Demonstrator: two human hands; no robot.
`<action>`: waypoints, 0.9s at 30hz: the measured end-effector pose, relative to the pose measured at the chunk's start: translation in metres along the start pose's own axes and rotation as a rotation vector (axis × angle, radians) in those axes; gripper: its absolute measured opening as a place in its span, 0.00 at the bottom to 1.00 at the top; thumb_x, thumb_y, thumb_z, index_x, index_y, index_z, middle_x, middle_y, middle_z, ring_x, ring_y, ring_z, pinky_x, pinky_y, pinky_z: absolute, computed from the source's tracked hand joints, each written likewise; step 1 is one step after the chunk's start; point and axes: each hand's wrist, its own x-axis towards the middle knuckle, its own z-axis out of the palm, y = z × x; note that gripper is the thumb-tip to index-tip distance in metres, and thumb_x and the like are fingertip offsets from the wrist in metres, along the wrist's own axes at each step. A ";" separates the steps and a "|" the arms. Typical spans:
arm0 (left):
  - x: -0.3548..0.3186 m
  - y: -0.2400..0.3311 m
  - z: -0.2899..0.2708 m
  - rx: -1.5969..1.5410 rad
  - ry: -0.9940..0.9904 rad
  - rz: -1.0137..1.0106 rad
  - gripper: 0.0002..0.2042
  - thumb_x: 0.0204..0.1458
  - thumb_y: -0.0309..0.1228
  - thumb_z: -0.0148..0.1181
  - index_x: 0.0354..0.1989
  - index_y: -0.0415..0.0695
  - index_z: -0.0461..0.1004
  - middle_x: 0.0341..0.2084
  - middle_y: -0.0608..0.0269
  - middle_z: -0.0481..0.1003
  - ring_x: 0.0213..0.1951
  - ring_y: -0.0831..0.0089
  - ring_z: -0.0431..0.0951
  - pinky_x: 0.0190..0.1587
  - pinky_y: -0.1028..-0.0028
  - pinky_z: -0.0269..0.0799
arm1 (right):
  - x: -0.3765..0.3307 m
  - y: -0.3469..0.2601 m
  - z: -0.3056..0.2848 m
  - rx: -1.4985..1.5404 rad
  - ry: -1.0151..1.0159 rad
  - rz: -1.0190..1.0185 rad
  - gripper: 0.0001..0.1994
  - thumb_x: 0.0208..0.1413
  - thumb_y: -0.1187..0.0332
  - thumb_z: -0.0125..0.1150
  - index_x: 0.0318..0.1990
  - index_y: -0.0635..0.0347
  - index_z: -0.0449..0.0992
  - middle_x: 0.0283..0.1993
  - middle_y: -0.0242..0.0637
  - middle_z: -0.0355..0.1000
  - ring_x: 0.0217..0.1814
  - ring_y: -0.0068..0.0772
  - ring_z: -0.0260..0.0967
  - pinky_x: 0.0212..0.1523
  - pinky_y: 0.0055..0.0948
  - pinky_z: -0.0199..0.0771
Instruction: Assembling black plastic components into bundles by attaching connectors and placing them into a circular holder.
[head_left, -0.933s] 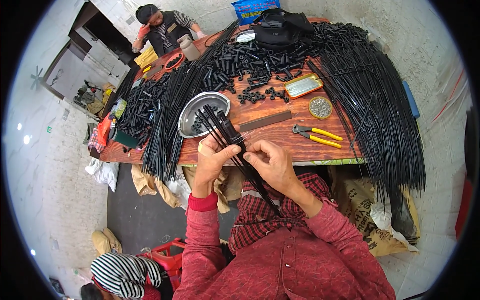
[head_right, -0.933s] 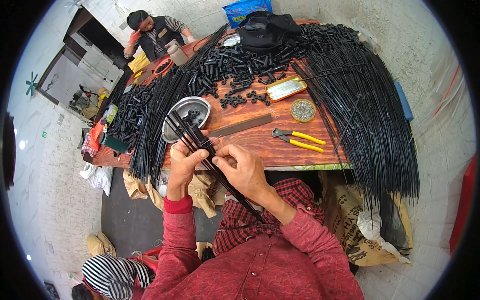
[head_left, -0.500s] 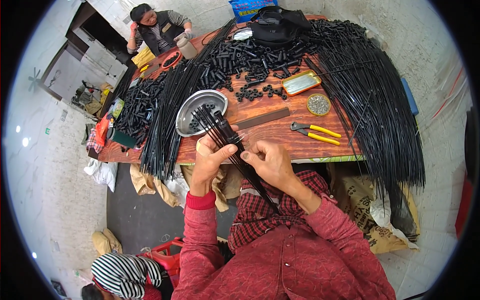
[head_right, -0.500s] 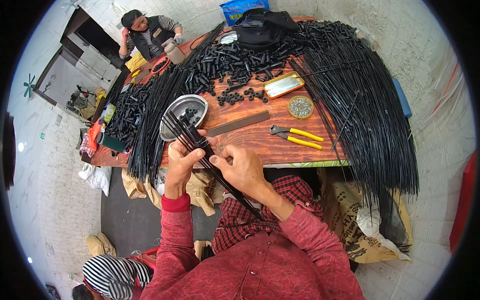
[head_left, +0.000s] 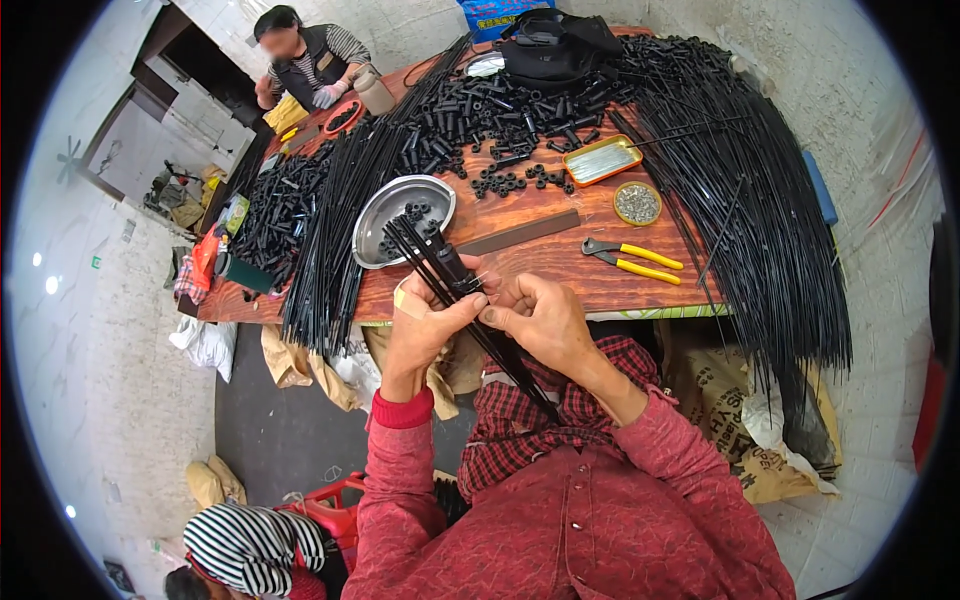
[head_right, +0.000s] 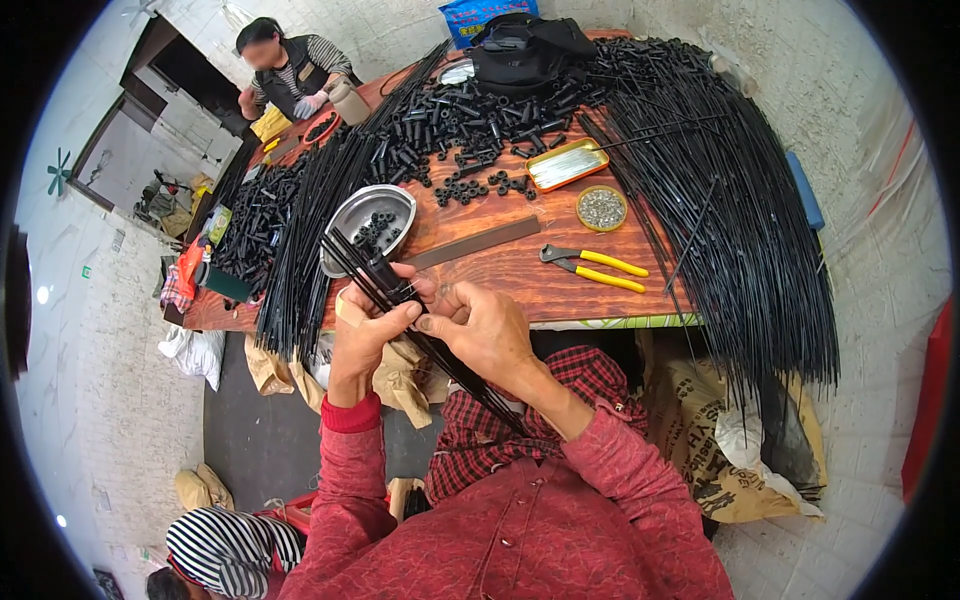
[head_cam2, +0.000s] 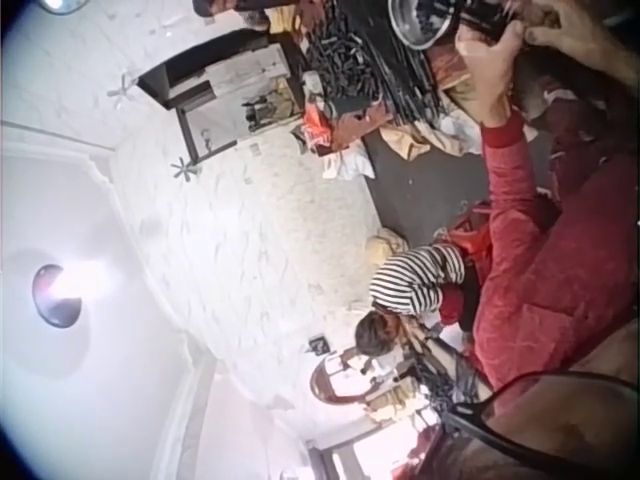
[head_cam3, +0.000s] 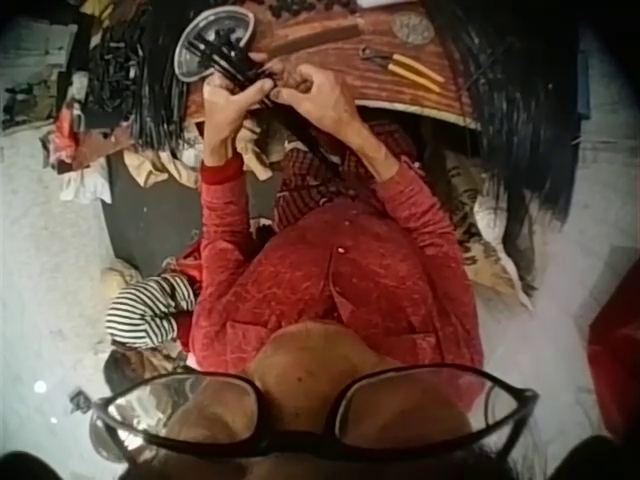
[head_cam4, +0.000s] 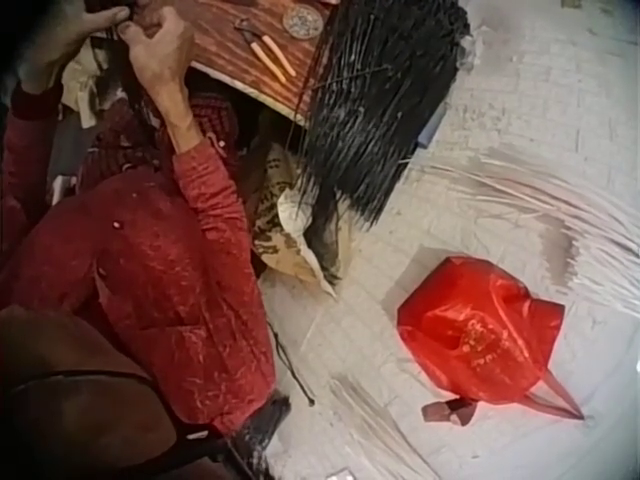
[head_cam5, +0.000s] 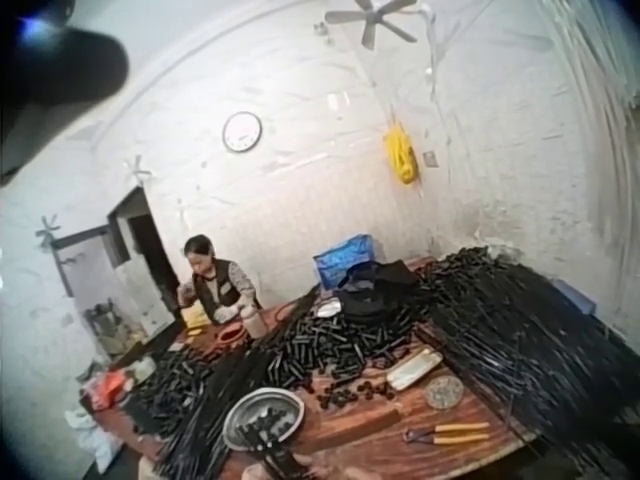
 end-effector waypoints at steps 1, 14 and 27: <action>-0.001 0.000 0.001 0.003 0.010 0.005 0.21 0.47 0.20 0.68 0.52 0.35 0.73 0.40 0.54 0.81 0.42 0.69 0.82 0.47 0.70 0.80 | 0.000 0.002 0.000 0.018 -0.002 0.010 0.12 0.52 0.65 0.74 0.32 0.63 0.78 0.25 0.30 0.76 0.25 0.16 0.71 0.27 0.22 0.69; -0.002 0.002 0.008 -0.031 0.064 0.028 0.20 0.49 0.19 0.66 0.51 0.34 0.72 0.40 0.53 0.81 0.41 0.67 0.82 0.46 0.69 0.79 | 0.000 0.011 0.003 0.018 0.062 -0.035 0.16 0.49 0.58 0.76 0.31 0.62 0.79 0.25 0.39 0.78 0.26 0.30 0.77 0.29 0.31 0.73; -0.005 0.025 0.006 0.003 0.014 0.124 0.26 0.46 0.20 0.66 0.56 0.34 0.68 0.40 0.52 0.81 0.39 0.68 0.82 0.45 0.70 0.78 | -0.011 -0.014 -0.003 0.204 0.048 -0.154 0.12 0.50 0.68 0.75 0.33 0.64 0.76 0.27 0.28 0.74 0.30 0.17 0.69 0.34 0.23 0.72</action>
